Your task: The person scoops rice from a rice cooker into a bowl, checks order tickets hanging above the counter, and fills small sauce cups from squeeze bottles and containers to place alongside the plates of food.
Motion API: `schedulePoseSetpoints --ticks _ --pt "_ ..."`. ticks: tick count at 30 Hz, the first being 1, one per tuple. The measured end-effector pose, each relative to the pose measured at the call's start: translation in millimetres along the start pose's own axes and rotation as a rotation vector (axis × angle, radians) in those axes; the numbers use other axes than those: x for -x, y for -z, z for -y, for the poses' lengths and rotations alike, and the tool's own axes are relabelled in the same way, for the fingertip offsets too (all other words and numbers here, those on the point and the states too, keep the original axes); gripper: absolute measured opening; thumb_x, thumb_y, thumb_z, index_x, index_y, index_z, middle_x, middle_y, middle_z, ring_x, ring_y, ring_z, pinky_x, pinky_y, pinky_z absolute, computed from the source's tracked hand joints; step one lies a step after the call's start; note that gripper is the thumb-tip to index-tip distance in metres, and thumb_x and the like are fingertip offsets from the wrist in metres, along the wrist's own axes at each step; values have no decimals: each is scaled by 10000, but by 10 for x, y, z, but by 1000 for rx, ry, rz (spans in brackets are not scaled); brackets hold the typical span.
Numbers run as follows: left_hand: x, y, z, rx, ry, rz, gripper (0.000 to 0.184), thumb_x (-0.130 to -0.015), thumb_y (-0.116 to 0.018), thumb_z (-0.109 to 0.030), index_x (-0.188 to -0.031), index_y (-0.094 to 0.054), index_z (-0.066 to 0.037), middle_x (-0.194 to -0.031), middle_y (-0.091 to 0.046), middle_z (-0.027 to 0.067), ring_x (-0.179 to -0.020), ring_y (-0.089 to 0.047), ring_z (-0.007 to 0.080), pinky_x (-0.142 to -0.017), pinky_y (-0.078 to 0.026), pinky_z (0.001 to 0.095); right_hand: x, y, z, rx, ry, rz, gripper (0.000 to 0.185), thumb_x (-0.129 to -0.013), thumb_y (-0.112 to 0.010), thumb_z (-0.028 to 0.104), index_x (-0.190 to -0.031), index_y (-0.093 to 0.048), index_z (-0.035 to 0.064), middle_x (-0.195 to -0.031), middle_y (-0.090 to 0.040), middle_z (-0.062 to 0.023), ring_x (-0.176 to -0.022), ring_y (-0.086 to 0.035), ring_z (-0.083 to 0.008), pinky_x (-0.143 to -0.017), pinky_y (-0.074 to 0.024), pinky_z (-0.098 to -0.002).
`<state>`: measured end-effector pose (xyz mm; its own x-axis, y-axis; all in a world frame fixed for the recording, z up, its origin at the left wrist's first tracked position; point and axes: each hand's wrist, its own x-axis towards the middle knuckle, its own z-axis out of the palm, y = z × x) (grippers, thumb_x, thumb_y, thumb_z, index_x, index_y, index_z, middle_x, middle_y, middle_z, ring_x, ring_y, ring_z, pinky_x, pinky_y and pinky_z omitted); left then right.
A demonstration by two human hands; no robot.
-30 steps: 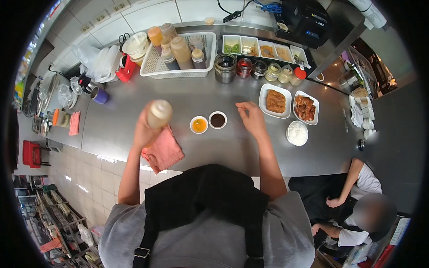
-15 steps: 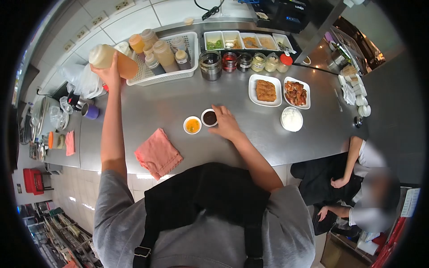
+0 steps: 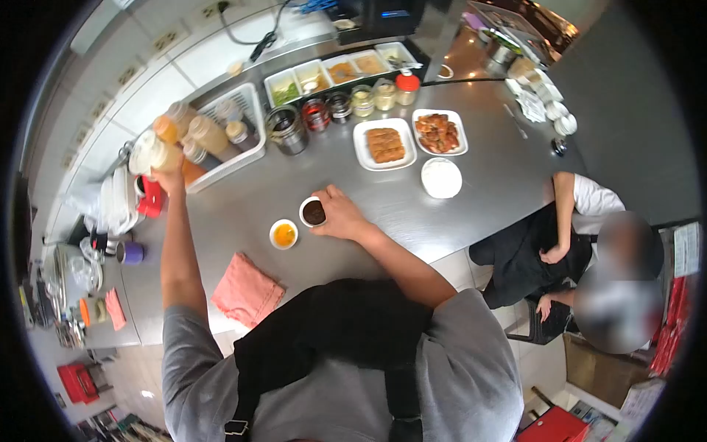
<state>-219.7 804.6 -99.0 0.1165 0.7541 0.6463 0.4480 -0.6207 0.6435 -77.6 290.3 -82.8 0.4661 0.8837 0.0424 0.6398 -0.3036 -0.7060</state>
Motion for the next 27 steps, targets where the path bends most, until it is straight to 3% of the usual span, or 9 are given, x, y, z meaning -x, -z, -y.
schedulePoseSetpoints --ticks 5,6,7,9,10,14,18,21,27 --pt "32 236 -207 -22 -86 166 1234 -645 -916 -390 -1450 -160 161 -1416 -419 323 -1320 -440 418 -1123 -354 450 138 840 -58 -26 -99 -35 767 -668 -842 328 -1302 -518 41 -1165 -514 -189 -1143 -542 -374 -969 -464 -424" --pt "94 299 -203 -216 -113 147 1213 -674 -899 -373 -1465 -142 149 -1443 -393 325 -1338 -417 425 -1126 -348 456 168 1032 -128 21 -103 -63 774 -675 -837 335 -1313 -515 38 -1194 -512 -195 -1143 -551 -374 -979 -460 -418" --pt "238 461 -528 -85 11 169 1168 -685 -894 -309 -1476 -154 130 -1448 -391 318 -1344 -406 427 -1126 -344 463 191 1268 -150 33 -161 -55 771 -676 -833 342 -1312 -521 36 -1202 -513 -197 -1146 -549 -374 -984 -458 -416" --pt "534 660 -760 -46 -184 140 1026 -730 -844 -138 -1496 -200 86 -1486 -354 289 -1356 -397 414 -1129 -333 472 219 1662 -392 95 -148 -129 787 -649 -837 372 -1292 -532 38 -1220 -522 -199 -1155 -559 -372 -965 -480 -430" --pt "800 720 -851 -41 -122 108 940 -790 -802 -125 -1501 -218 66 -1502 -335 273 -1364 -394 398 -1128 -337 465 223 1836 -573 153 -163 -169 802 -647 -836 384 -1305 -531 40 -1237 -520 -205 -1171 -554 -372 -972 -479 -431" --pt "1983 1023 -1226 -31 168 210 771 -941 -678 -274 -1497 -252 51 -1496 -340 277 -1354 -415 382 -1115 -356 459 176 2604 -1191 303 -306 -243 847 -630 -846 413 -1326 -534 45 -1273 -520 -197 -1210 -546 -353 -985 -486 -432" --pt "2841 1171 -1438 44 452 242 776 -992 -496 -535 -1480 -310 39 -1419 -455 248 -1332 -448 348 -1104 -359 465 6 3220 -1880 346 -418 -277 812 -635 -860 384 -1305 -541 54 -1256 -517 -171 -1191 -554 -347 -967 -501 -438" --pt "3067 1213 -1757 233 947 287 861 -961 -390 -682 -1485 -333 -1 -1421 -473 221 -1333 -454 327 -1108 -352 454 -222 3470 -2492 345 -439 -331 816 -632 -872 363 -1309 -528 66 -1262 -504 -156 -1188 -552 -347 -956 -508 -451" --pt "3193 1126 -1974 298 1025 250 929 -908 -306 -792 -1498 -348 -75 -1472 -449 189 -1364 -417 329 -1121 -321 471 -707 3514 -3605 319 -483 -354 838 -610 -874 401 -1309 -521 102 -1251 -503 -144 -1171 -558 -352 -955 -508 -451"
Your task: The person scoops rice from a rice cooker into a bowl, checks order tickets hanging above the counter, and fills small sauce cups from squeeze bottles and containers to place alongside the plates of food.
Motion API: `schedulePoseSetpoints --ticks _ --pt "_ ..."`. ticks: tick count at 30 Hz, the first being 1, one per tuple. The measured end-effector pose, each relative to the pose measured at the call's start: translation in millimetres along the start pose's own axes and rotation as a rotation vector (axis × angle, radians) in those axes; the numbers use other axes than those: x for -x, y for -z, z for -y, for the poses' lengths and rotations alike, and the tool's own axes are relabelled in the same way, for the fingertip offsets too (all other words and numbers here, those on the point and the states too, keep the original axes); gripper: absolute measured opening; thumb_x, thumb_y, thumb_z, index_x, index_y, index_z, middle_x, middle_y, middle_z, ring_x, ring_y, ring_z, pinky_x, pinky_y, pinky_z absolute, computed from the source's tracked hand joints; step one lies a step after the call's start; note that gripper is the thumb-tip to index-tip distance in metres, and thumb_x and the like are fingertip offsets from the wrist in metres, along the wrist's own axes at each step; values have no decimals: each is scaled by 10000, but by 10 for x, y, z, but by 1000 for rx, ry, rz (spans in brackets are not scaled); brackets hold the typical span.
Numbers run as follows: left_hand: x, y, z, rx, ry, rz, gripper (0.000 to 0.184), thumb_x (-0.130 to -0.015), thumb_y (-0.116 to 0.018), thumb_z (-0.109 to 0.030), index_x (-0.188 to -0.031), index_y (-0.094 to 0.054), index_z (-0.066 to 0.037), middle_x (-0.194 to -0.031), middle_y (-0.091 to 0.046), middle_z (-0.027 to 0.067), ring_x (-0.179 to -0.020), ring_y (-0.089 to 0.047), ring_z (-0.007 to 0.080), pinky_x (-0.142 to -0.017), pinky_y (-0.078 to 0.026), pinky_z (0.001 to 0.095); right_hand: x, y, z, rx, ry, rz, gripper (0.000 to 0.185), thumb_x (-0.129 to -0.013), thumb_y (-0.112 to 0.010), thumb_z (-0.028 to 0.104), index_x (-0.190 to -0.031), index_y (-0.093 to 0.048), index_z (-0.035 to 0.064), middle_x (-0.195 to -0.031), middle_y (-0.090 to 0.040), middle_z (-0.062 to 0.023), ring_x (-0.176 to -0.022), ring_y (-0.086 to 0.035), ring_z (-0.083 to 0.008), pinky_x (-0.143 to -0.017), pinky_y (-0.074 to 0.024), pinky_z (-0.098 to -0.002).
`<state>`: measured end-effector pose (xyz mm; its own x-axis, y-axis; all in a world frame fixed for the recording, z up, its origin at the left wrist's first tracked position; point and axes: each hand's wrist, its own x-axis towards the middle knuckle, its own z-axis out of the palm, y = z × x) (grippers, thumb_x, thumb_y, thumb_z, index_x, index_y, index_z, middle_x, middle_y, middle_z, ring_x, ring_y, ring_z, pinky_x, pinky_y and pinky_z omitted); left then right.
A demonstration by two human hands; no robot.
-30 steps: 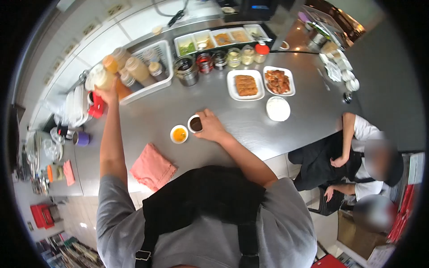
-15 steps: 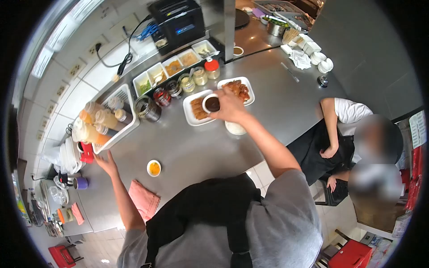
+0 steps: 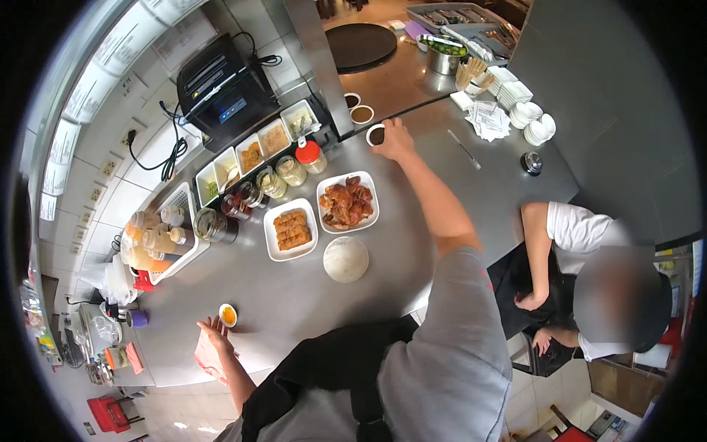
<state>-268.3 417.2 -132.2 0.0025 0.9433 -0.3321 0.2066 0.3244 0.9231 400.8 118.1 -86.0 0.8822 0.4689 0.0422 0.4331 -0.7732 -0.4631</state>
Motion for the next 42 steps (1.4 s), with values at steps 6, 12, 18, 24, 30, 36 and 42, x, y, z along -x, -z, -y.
schedulePoseSetpoints --ticks 6,12,18,24,30,36,42 --pt "42 -163 -44 -48 21 -10 1033 -878 -369 -806 -1571 21 -145 -1511 -418 134 -1379 -395 363 -1119 -316 540 -381 -292 -242 -16 -37 102 916 -576 -893 427 -1331 -507 79 -1377 -455 -141 -1262 -483 -347 -1007 -474 -452" --pt "134 -281 -23 3 26 -49 1038 -894 -387 -780 -1566 100 -156 -1515 -418 118 -1383 -392 363 -1109 -332 547 -636 -237 -139 63 -42 137 884 -617 -852 559 -1291 -556 70 -1384 -481 -135 -1290 -460 -324 -1030 -392 -554" --pt "357 -532 16 -117 39 50 981 -884 -243 -832 -1525 -317 -93 -1513 -415 140 -1391 -375 350 -1136 -284 525 -1048 -385 10 116 -28 78 747 -676 -843 490 -1242 -594 71 -1321 -552 -108 -1270 -491 -301 -1020 -365 -563" --pt "847 -955 -60 -164 10 130 968 -903 -224 -812 -1534 -285 -80 -1504 -407 176 -1390 -360 393 -1129 -291 534 -1215 -439 166 156 -81 115 710 -649 -864 411 -1229 -606 92 -1278 -594 -90 -1213 -548 -274 -996 -368 -521" --pt "1312 -1237 -47 -157 15 215 959 -920 -214 -792 -1519 -303 -48 -1503 -392 200 -1374 -381 387 -1123 -310 521 -1432 -479 282 163 -88 83 655 -659 -860 386 -1196 -626 93 -1257 -610 -88 -1193 -566 -265 -986 -364 -504" --pt "1572 -1415 -47 -142 39 250 916 -948 -189 -755 -1504 -333 -41 -1496 -396 193 -1349 -419 357 -1112 -336 491 -1733 -544 382 167 -84 88 547 -761 -795 360 -1212 -626 100 -1282 -604 -91 -1223 -567 -292 -1001 -371 -530" --pt "1643 -1543 -88 -164 31 315 919 -944 -193 -761 -1508 -330 -47 -1494 -397 182 -1340 -428 339 -1107 -343 489 -1857 -489 312 66 -88 88 708 -690 -852 446 -1247 -608 84 -1321 -575 -138 -1258 -540 -322 -1014 -416 -547"
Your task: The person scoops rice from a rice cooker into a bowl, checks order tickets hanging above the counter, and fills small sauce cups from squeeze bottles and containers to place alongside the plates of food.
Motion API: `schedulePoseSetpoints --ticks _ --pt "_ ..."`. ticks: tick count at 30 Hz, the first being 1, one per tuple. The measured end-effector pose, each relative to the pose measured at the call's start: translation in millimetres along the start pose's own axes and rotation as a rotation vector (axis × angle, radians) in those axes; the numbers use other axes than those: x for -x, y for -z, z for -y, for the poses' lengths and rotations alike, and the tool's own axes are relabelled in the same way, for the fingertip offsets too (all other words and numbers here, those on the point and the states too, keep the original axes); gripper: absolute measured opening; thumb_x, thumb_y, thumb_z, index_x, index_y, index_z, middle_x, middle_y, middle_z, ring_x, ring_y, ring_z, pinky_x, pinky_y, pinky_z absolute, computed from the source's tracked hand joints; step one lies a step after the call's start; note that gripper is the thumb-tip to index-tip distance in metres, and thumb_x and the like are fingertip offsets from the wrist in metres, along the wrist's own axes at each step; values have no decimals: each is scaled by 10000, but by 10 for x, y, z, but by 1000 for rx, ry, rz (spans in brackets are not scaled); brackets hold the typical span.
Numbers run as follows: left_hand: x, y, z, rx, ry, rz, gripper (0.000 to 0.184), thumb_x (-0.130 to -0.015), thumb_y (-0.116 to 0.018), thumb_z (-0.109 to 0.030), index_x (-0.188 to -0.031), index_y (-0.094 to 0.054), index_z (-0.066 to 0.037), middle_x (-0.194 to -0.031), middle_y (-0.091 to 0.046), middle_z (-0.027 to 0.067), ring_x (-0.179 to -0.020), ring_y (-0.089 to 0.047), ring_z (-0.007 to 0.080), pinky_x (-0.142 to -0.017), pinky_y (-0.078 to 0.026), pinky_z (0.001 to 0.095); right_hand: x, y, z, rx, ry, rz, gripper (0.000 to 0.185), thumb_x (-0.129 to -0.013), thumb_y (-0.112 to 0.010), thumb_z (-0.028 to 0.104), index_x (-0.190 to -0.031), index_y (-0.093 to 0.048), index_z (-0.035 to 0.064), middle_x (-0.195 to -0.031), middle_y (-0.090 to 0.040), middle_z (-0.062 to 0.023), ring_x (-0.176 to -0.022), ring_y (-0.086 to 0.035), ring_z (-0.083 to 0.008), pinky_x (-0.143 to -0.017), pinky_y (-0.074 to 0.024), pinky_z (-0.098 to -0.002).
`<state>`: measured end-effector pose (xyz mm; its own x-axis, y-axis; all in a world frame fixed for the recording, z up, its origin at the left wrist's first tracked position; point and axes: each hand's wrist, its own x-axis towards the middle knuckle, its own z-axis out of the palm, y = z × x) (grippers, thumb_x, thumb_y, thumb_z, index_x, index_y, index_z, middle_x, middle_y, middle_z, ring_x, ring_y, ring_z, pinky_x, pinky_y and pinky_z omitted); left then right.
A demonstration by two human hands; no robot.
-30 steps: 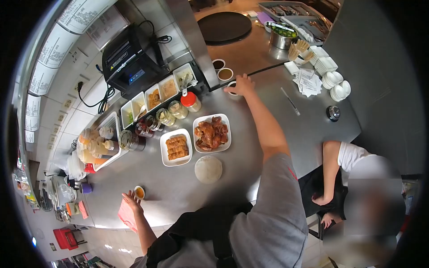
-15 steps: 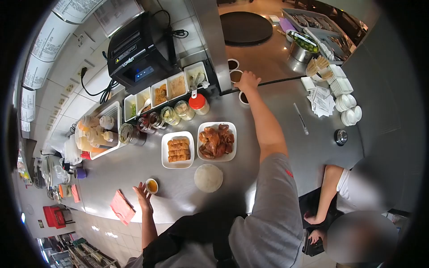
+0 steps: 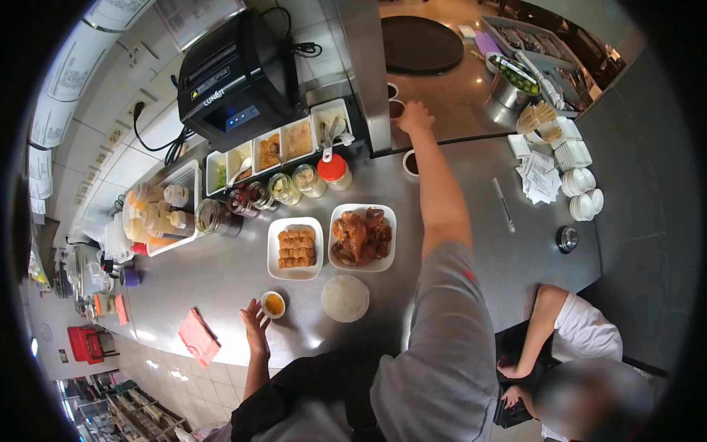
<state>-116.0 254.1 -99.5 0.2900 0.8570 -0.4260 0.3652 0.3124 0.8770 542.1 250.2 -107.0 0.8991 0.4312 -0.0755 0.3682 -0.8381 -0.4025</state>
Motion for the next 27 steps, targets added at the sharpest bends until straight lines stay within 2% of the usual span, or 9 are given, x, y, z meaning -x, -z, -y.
schedulePoseSetpoints --ticks 3,5,8,10,14,17,20,21,27 --pt "9 -51 -17 -8 -20 17 926 -948 -181 -757 -1501 -341 -31 -1476 -420 184 -1324 -447 336 -1089 -369 472 383 310 -195 32 100 175 779 -648 -869 437 -1285 -582 93 -1368 -528 -167 -1285 -510 -355 -1004 -451 -533" --pt "8 -62 -25 2 -16 28 926 -948 -182 -756 -1502 -339 -32 -1476 -422 182 -1324 -448 334 -1082 -374 466 742 277 -390 48 127 216 833 -606 -883 410 -1310 -554 112 -1408 -478 -189 -1304 -479 -373 -1009 -454 -512" --pt "6 -55 -4 6 -19 71 918 -946 -191 -759 -1509 -331 -48 -1485 -412 178 -1323 -447 334 -1081 -372 465 1242 220 -494 121 117 194 846 -589 -888 377 -1318 -537 127 -1404 -462 -191 -1286 -472 -389 -1013 -457 -496" --pt "7 -69 -7 5 -19 93 915 -944 -195 -762 -1511 -328 -55 -1484 -411 177 -1319 -450 335 -1080 -372 467 1317 138 -565 59 137 103 845 -578 -890 353 -1311 -537 126 -1365 -483 -187 -1255 -485 -391 -1008 -459 -502" --pt "54 -73 -6 12 -7 97 923 -942 -193 -765 -1507 -329 -48 -1460 -434 180 -1294 -468 337 -1068 -380 473 1177 -58 -628 -25 158 12 838 -564 -892 314 -1301 -542 123 -1314 -508 -172 -1210 -506 -391 -988 -469 -503" --pt "121 -102 -2 12 9 123 927 -941 -191 -767 -1505 -330 -44 -1449 -445 183 -1274 -482 338 -1063 -382 478 1048 72 -462 10 163 20 858 -583 -880 329 -1328 -520 105 -1285 -522 -164 -1202 -510 -393 -975 -479 -459" --pt "172 -129 16 29 26 137 924 -942 -197 -765 -1506 -329 -45 -1446 -449 185 -1256 -495 333 -1055 -391 468 806 68 -294 -10 172 -6 846 -587 -874 325 -1315 -522 77 -1292 -532 -165 -1209 -515 -377 -995 -462 -437" --pt "189 -141 0 32 31 136 924 -943 -198 -764 -1506 -329 -44 -1447 -449 186 -1253 -497 332 -1052 -394 465 590 -107 -335 -29 216 -39 853 -587 -872 328 -1307 -515 44 -1293 -551 -173 -1218 -518 -356 -1031 -426 -426" --pt "174 -128 28 53 35 137 912 -946 -203 -759 -1506 -333 -50 -1438 -464 175 -1224 -514 321 -1031 -412 448 275 -248 -150 -132 153 -56 827 -600 -869 271 -1287 -479 30 -1293 -570 -190 -1234 -512 -362 -1063 -378 -427"
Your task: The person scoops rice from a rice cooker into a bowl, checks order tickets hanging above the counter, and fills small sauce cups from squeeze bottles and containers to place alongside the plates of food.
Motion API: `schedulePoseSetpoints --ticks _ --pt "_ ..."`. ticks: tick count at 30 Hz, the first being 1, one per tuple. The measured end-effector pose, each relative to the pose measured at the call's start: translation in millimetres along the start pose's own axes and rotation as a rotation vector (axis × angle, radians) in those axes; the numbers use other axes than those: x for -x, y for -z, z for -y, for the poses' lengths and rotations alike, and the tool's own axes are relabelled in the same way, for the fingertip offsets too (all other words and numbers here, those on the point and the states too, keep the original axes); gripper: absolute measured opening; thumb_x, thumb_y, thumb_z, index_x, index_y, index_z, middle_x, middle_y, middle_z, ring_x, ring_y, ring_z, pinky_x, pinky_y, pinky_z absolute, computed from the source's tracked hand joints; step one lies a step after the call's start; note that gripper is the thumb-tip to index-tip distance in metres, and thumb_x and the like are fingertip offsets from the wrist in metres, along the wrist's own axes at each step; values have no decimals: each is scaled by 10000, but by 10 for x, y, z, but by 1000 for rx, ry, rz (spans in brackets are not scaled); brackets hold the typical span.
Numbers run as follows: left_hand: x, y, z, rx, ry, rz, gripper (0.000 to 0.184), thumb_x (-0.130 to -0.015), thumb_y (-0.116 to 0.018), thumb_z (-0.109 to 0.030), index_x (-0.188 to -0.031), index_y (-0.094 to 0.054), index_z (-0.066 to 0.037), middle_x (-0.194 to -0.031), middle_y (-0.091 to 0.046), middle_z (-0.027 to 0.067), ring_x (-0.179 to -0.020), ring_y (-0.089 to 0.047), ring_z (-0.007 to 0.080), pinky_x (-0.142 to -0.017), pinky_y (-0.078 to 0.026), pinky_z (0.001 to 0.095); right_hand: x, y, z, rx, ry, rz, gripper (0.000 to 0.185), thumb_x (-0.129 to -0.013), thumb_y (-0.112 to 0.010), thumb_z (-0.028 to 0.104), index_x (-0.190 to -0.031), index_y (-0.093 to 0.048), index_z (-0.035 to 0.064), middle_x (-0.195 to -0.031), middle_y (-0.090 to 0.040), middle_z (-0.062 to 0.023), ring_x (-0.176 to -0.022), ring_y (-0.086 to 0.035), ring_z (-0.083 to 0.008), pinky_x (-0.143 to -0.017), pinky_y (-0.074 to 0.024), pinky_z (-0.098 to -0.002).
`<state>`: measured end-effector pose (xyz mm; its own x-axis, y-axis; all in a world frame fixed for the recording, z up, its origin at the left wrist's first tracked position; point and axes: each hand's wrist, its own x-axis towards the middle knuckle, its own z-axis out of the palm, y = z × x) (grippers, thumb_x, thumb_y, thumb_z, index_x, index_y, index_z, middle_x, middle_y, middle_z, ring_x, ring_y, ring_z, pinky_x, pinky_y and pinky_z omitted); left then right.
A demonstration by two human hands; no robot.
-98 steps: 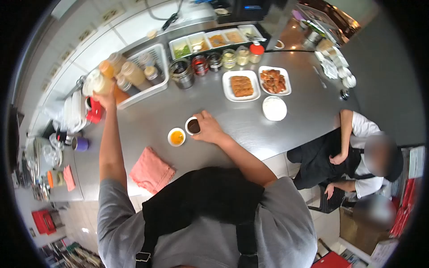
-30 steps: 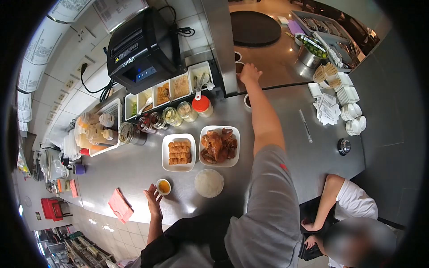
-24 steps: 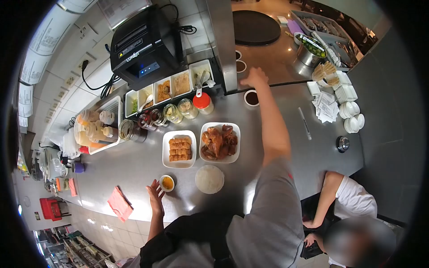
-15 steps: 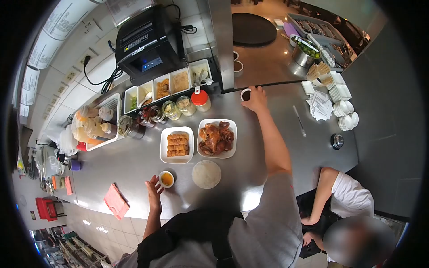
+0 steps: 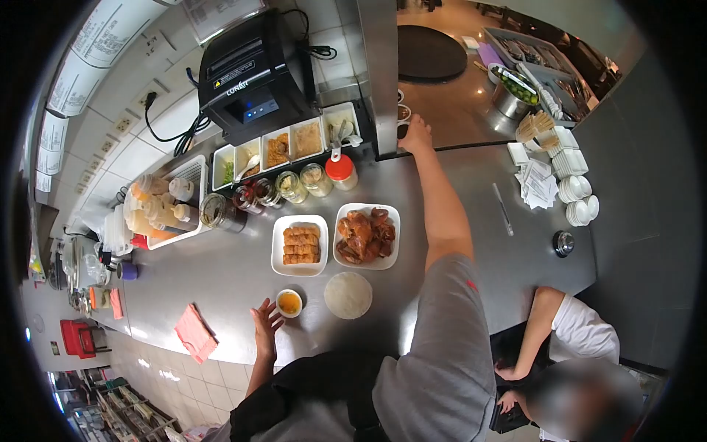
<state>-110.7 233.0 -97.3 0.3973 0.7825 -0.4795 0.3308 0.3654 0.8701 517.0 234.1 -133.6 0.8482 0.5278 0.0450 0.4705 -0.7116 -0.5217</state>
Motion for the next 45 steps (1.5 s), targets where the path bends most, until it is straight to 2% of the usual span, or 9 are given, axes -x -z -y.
schedulePoseSetpoints --ticks 6,12,14,18,20,23,28,35,45 --pt "9 -27 11 0 3 -8 894 -958 -197 -744 -1508 -330 -51 -1437 -466 172 -1224 -514 318 -1029 -414 440 -342 -217 -71 -20 55 -57 743 -651 -840 201 -1275 -474 33 -1301 -563 -198 -1249 -503 -380 -1080 -350 -429" --pt "-69 -13 94 0 -28 7 881 -972 -185 -720 -1509 -326 -36 -1442 -458 185 -1240 -507 306 -1033 -415 423 52 392 255 224 -56 94 787 -655 -878 236 -1291 -467 22 -1304 -552 -213 -1263 -497 -381 -999 -476 -447" --pt "-80 -20 127 -8 -55 15 865 -982 -169 -703 -1510 -325 -35 -1441 -458 187 -1246 -504 309 -1034 -414 422 444 720 301 150 27 141 680 -652 -887 316 -1167 -591 -16 -1109 -677 -189 -1039 -662 -336 -888 -537 -411" --pt "-37 -109 8 -9 -81 29 853 -985 -165 -700 -1501 -355 -48 -1435 -468 194 -1219 -521 301 -1025 -418 414 1953 1180 943 -330 203 312 458 -783 -808 257 -1119 -652 -13 -1000 -713 -171 -901 -696 -241 -799 -545 -353" --pt "-17 -123 0 -8 -87 31 842 -989 -171 -692 -1500 -357 -50 -1429 -476 191 -1207 -527 293 -1023 -419 407 2747 1035 1321 -565 345 434 377 -822 -785 174 -1143 -647 31 -911 -709 -87 -802 -672 -173 -755 -546 -318" --pt "-8 -117 22 7 -103 44 830 -995 -182 -683 -1503 -350 -49 -1421 -485 183 -1190 -535 282 -1021 -422 398 3726 599 1765 -535 451 715 463 -778 -821 161 -1175 -629 20 -1093 -645 -120 -1009 -634 -209 -871 -521 -344" --pt "-3 -53 62 68 -101 79 812 -1003 -203 -665 -1514 -331 -47 -1405 -504 174 -1215 -532 271 -1018 -425 389 4307 -363 1921 -58 754 487 781 -704 -848 222 -1334 -468 -40 -1280 -512 -203 -1192 -519 -333 -961 -484 -398" --pt "-92 7 142 98 -80 99 860 -976 -212 -713 -1498 -358 -44 -1360 -541 144 -1062 -558 204 -962 -456 353 4404 -572 1991 -9 690 428 806 -667 -843 153 -1342 -452 -50 -1251 -519 -186 -1164 -521 -333 -951 -484 -414" --pt "14 144 -71 76 -212 73 806 -1000 -197 -672 -1502 -352 -62 -1367 -538 158 -1160 -557 246 -991 -440 380 4129 -72 1979 -243 625 416 792 -696 -800 200 -1341 -429 -70 -1304 -479 -261 -1257 -452 -426 -1080 -379 -464"
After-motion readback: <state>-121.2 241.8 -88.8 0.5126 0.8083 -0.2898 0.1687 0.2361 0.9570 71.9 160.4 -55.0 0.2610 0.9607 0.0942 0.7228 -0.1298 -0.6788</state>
